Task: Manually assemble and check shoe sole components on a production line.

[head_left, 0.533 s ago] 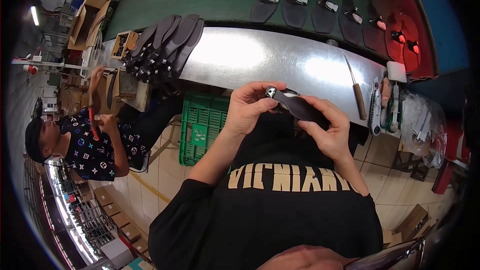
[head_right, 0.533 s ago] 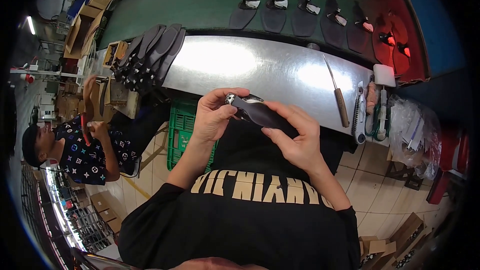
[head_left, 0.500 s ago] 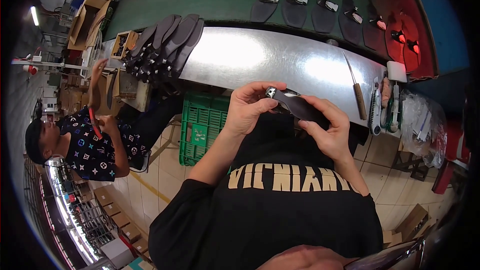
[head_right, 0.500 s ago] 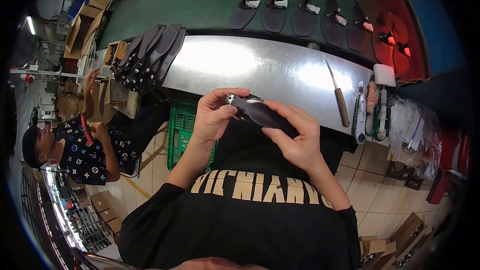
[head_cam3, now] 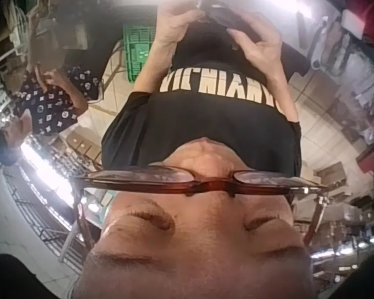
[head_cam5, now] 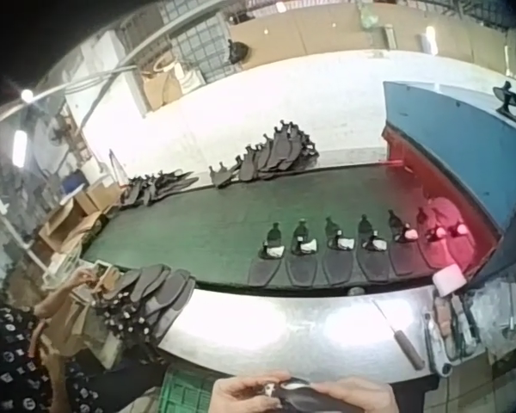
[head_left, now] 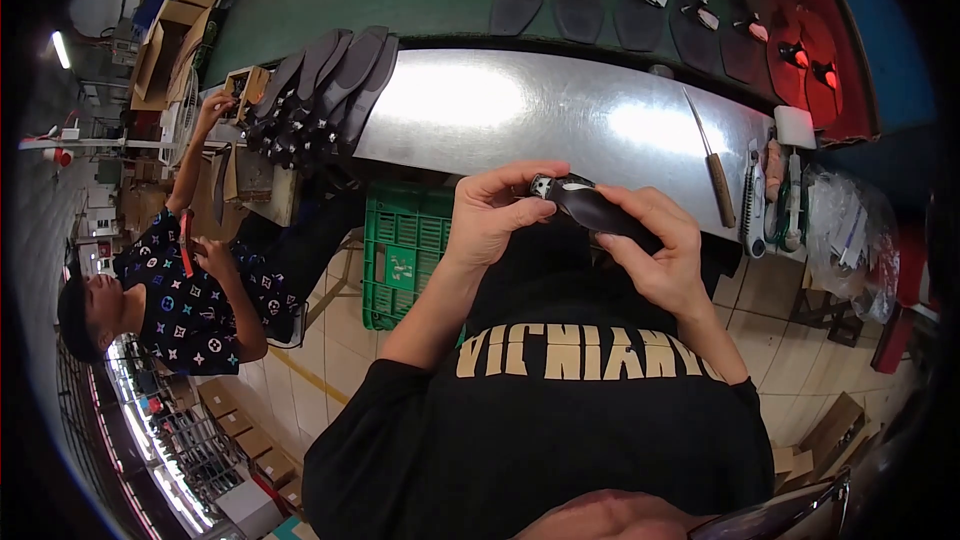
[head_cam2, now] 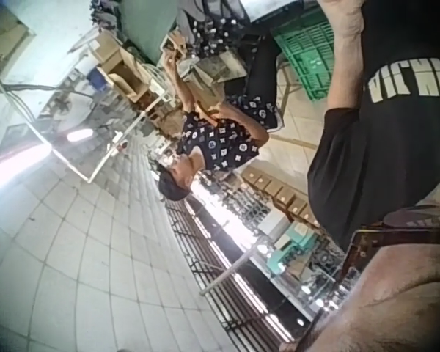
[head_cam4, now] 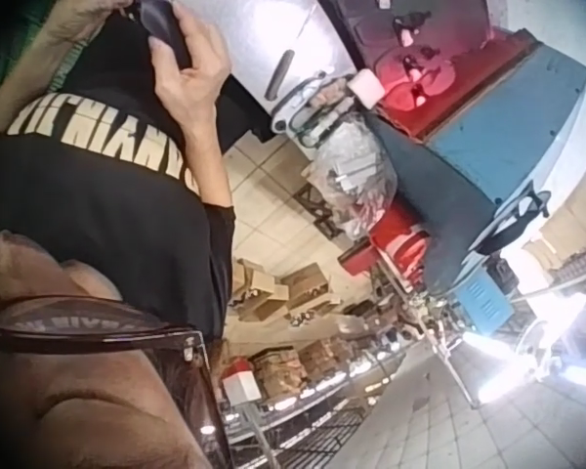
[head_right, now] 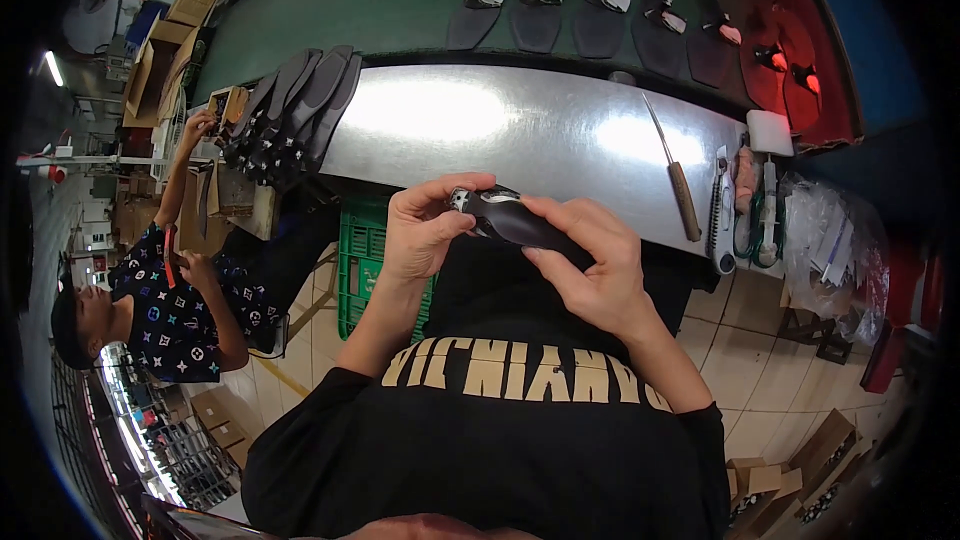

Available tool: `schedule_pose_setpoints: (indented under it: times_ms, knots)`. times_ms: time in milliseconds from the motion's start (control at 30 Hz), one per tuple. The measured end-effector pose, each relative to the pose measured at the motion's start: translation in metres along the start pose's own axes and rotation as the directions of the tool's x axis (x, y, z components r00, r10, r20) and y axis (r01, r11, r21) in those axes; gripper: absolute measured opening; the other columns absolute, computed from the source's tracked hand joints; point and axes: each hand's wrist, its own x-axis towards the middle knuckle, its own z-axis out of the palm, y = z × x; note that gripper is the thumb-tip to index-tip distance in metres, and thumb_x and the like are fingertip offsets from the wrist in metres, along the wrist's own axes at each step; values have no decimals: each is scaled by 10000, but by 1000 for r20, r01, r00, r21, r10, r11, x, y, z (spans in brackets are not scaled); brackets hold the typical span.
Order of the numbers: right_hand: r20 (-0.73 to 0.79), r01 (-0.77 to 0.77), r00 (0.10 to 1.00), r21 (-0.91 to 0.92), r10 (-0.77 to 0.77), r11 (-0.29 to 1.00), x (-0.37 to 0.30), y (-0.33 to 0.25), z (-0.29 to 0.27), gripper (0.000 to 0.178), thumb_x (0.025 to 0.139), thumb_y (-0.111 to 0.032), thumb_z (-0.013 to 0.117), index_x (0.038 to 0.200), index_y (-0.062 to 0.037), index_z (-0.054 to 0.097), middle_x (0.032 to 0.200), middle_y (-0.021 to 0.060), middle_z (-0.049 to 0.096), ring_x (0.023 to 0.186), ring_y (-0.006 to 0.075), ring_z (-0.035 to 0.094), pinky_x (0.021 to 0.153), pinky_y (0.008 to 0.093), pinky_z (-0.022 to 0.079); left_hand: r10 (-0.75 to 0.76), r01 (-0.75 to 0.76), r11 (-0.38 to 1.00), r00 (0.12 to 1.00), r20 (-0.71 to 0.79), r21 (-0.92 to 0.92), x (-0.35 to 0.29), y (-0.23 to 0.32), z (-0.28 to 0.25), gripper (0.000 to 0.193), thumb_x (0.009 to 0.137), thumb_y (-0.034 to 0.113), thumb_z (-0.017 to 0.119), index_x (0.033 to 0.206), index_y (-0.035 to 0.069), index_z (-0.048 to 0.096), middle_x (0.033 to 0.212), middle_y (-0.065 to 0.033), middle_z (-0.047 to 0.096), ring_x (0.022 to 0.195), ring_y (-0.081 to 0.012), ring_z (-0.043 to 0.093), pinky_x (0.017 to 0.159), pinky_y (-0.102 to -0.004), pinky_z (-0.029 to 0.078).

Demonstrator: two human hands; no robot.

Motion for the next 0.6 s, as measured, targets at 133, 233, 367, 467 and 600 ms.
schedule_pose_setpoints:
  times_ms: [133,233,367,467,600]
  knots:
    - [39,35,999,-82,-32,996,2,-3,-5,427,729,19,719,1152,-16,673,848,120,659,743,230,633,678,303,481,35,-38,996,999,38,76,1,-5,-3,353,754,-132,669,1092,-33,688,1190,-237,645,984,-230,690,755,-281,615]
    - [55,80,996,-128,-74,988,5,-6,-6,421,728,9,726,1145,-21,673,838,123,654,732,248,630,665,317,480,60,-68,993,995,77,99,0,-5,-5,362,754,-144,658,1095,-28,696,1204,-250,635,1008,-246,685,772,-287,613]
    - [67,78,995,-151,-69,986,6,-7,-7,421,722,-2,737,1138,-22,673,842,124,655,729,264,627,657,330,480,150,-182,967,971,184,176,3,-8,-8,405,752,-148,634,1126,-7,698,1260,-274,601,1041,-263,676,825,-295,596]
    - [71,124,991,-190,-112,974,7,-6,-7,423,715,-17,745,1132,-27,674,847,121,658,730,271,627,651,340,481,155,-188,974,961,230,126,4,-7,-6,441,745,-156,612,1148,5,695,1309,-282,569,1073,-268,665,834,-275,572]
    - [83,152,987,-263,-135,953,7,-5,-7,417,710,-38,746,1120,-33,673,836,111,650,722,278,620,645,358,481,169,-212,968,946,277,137,4,-7,-6,457,745,-163,599,1158,7,693,1338,-283,548,1098,-256,655,819,-255,555]
